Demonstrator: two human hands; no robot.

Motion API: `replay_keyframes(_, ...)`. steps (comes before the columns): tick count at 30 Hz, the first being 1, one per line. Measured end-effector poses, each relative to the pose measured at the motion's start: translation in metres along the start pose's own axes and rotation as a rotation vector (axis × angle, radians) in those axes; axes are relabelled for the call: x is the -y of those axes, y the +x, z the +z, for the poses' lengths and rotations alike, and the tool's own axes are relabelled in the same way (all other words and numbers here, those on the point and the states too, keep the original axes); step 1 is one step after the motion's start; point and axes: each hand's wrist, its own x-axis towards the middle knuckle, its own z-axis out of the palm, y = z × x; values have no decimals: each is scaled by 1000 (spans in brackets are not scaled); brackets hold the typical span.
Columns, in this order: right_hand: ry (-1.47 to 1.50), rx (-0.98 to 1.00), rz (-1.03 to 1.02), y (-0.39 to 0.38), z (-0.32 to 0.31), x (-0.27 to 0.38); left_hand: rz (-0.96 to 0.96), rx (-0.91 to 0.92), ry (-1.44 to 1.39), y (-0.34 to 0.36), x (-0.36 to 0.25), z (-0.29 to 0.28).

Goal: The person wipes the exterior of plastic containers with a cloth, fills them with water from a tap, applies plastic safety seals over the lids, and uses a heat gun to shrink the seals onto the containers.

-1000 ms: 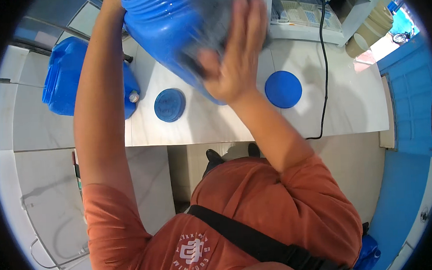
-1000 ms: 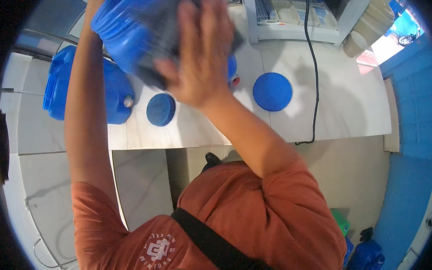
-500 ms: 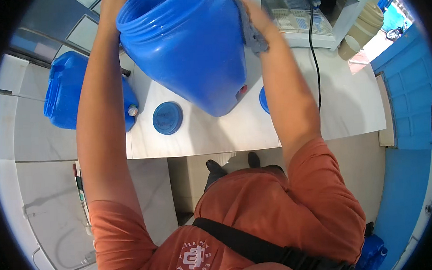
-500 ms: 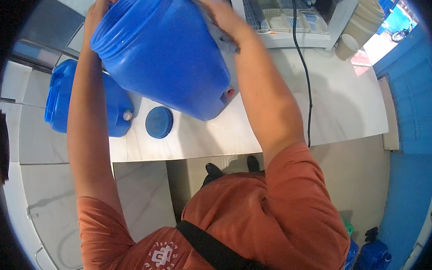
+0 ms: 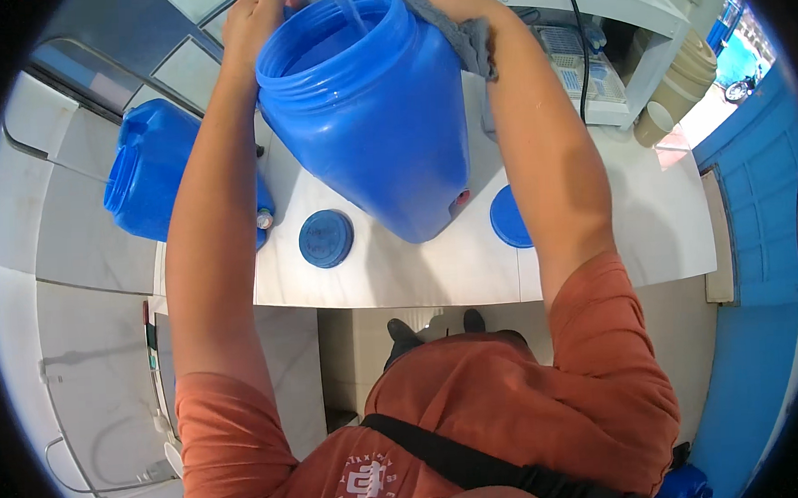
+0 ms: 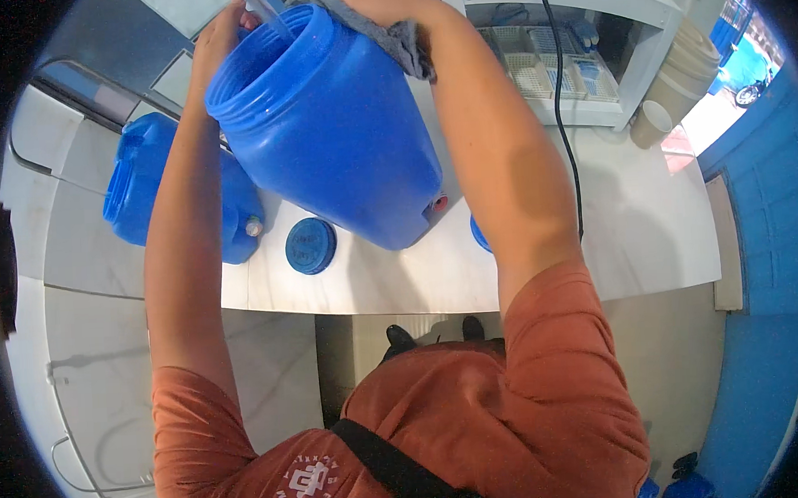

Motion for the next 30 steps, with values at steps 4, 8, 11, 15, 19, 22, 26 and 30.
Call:
replay_keyframes(4, -372, -315, -483, -12, 36, -54, -65, -6, 82, -5, 5, -11)
replay_keyframes(8, -512, -859, -856, -76, 132, -81, -61, 4, 58, -5, 10, -17)
replay_keyframes(11, -825, -1048, -881, -69, 198, -115, 39, 86, 248, 5, 9, -11)
replay_keyframes(15, -1551, -959, -974, -51, 237, -81, 30, 289, -25, 11, 13, -44)
replay_keyframes(19, -2269, 123, -370, -10, 268, -38, -265, 441, -73, 9, -7, -46)
replay_keyframes(22, -2230, 302, -121, 31, 281, -124, -47, 433, 32, -1, -17, -43)
replay_keyframes(26, -2213, -1, -183, -28, 257, -332, 14, 475, -78, 19, -13, -29)
replay_keyframes(30, -2380, 354, -356, -72, 246, -255, 30, 489, -168, 23, 20, -46)
